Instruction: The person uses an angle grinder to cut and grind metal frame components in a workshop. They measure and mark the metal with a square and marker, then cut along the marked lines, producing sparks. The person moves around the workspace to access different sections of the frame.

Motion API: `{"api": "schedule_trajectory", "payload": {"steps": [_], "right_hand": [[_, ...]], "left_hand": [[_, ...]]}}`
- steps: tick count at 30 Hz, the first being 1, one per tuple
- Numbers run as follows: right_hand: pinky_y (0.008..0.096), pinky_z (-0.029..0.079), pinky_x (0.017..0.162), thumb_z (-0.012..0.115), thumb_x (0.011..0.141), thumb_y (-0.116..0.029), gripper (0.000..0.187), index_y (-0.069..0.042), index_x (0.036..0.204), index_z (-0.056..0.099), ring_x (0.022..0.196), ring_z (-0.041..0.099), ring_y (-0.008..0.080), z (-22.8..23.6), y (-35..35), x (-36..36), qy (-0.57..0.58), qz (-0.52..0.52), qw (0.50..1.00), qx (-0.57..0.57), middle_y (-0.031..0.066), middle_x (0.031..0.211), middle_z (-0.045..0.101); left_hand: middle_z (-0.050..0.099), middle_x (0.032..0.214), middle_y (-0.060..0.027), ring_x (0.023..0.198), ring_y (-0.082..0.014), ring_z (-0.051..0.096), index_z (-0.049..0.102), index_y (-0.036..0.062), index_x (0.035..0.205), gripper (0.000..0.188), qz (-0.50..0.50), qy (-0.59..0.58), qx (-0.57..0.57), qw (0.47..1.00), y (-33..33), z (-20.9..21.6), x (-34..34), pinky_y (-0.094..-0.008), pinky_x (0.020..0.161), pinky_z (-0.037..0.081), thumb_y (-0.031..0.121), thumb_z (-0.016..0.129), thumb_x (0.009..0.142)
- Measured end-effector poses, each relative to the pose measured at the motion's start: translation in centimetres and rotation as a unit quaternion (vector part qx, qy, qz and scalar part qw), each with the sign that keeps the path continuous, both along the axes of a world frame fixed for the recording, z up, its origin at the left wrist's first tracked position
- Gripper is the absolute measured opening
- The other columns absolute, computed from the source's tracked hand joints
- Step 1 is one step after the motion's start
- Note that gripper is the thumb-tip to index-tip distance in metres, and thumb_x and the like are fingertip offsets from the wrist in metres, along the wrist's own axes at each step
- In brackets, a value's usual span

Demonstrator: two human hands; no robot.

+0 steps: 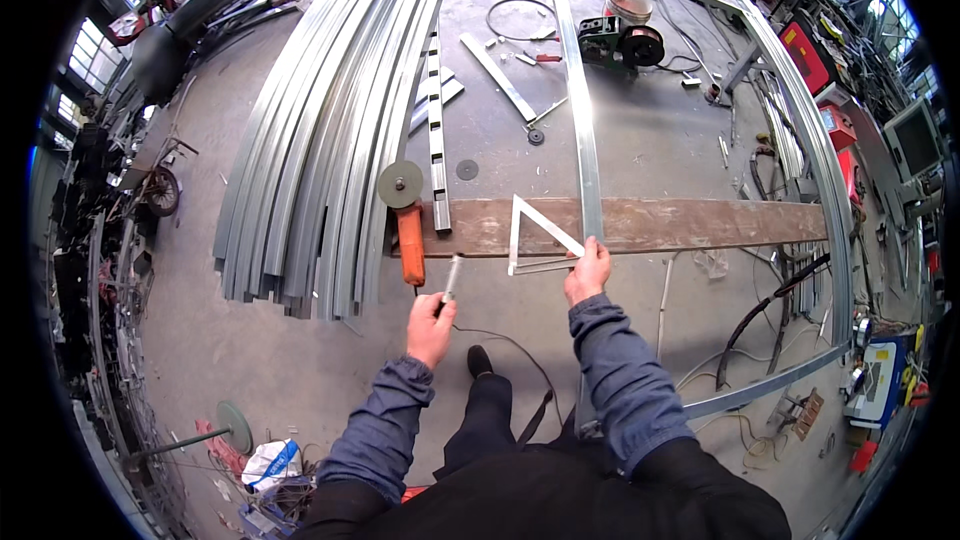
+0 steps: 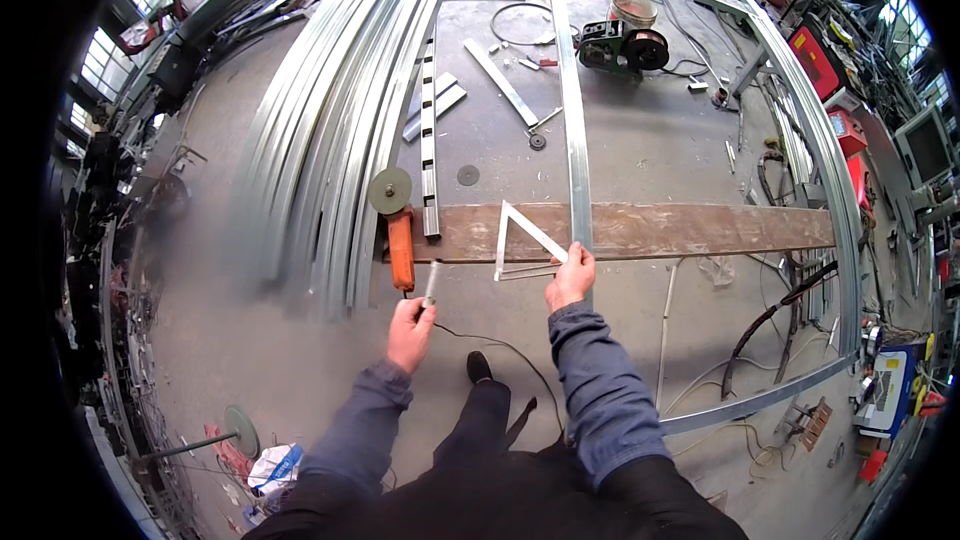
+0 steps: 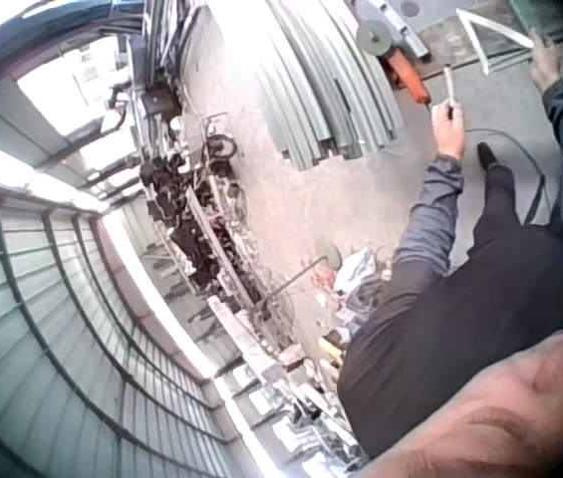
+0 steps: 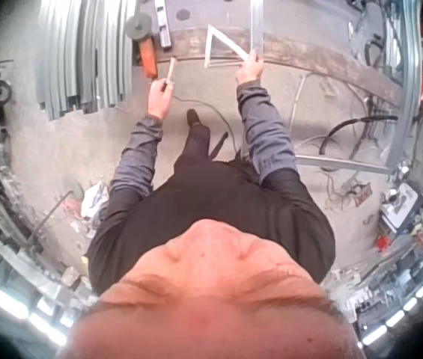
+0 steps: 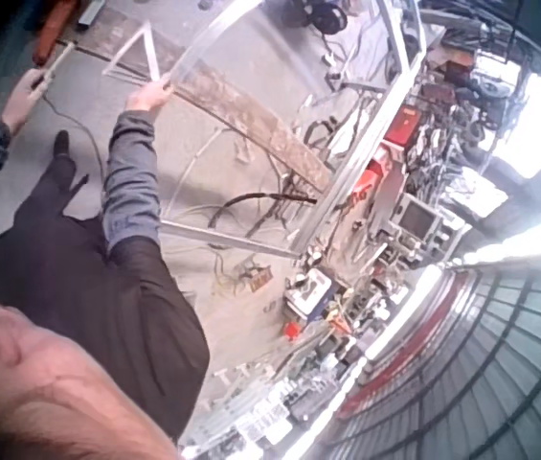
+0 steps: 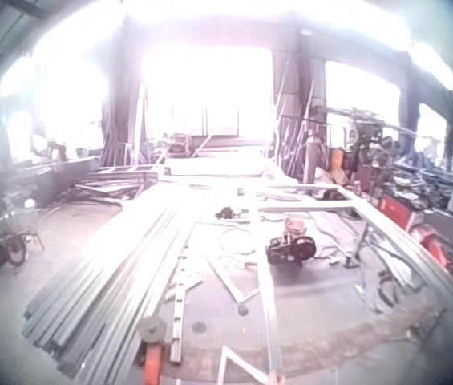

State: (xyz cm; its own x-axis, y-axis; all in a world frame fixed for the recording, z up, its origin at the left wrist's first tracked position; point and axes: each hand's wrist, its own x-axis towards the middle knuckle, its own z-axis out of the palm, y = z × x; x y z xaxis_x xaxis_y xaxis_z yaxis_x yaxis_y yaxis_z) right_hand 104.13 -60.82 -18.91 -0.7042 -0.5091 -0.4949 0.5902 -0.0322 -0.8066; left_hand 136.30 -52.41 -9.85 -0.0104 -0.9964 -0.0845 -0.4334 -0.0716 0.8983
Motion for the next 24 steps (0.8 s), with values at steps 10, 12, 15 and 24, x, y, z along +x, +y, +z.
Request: {"api": "schedule_trajectory", "payload": {"steps": [10, 12, 15, 24], "right_hand": [[0.0514, 0.048, 0.102, 0.073, 0.101, -0.034, 0.058, -0.016, 0.146, 0.041, 0.119, 0.057, 0.0281, -8.2, -0.7, 6.3, -0.19, -0.009, 0.982, 0.008, 0.0095, 0.137, 0.056], [0.0545, 0.045, 0.111, 0.076, 0.1, -0.034, 0.09, -0.019, 0.166, 0.016, 0.134, 0.051, 0.0382, -7.4, -0.5, 6.3, -0.199, 0.023, 0.978, 0.049, 0.0134, 0.16, 0.04], [0.0561, 0.042, 0.116, 0.073, 0.101, -0.031, 0.099, -0.024, 0.167, -0.001, 0.148, 0.033, 0.0502, -6.2, 0.5, 5.7, -0.183, 0.091, 0.975, 0.089, 0.0221, 0.167, 0.022], [0.0436, 0.057, 0.098, 0.066, 0.104, -0.019, 0.07, -0.001, 0.16, 0.028, 0.121, 0.063, 0.0307, -2.1, 14.1, 6.5, -0.109, 0.234, 0.958, 0.123, 0.0224, 0.142, 0.051]], "left_hand": [[0.071, 0.087, -0.0073, 0.077, -0.017, 0.063, 0.07, -0.0059, 0.115, 0.036, -0.005, 0.003, 0.181, 0.984, -13.2, -12.6, -0.2, -0.0354, 0.073, 0.052, 0.025, 0.075, 0.097], [0.073, 0.091, -0.0095, 0.081, -0.0188, 0.067, 0.071, -0.0054, 0.115, 0.038, -0.008, -0.044, 0.162, 0.986, -15.1, -13.9, -0.4, -0.0358, 0.076, 0.054, 0.027, 0.077, 0.096], [0.075, 0.093, -0.0136, 0.086, -0.0253, 0.072, 0.066, -0.0035, 0.126, 0.048, 0.001, -0.093, 0.141, 0.986, -17.0, -14.8, -0.8, -0.0389, 0.081, 0.056, 0.028, 0.08, 0.093], [0.052, 0.138, -0.0216, 0.113, -0.0371, 0.064, 0.052, 0.002, 0.14, 0.066, -0.06, -0.256, -0.18, 0.948, -13.4, -9.0, 2.6, -0.0458, 0.103, 0.049, 0.02, 0.084, 0.085]]}}
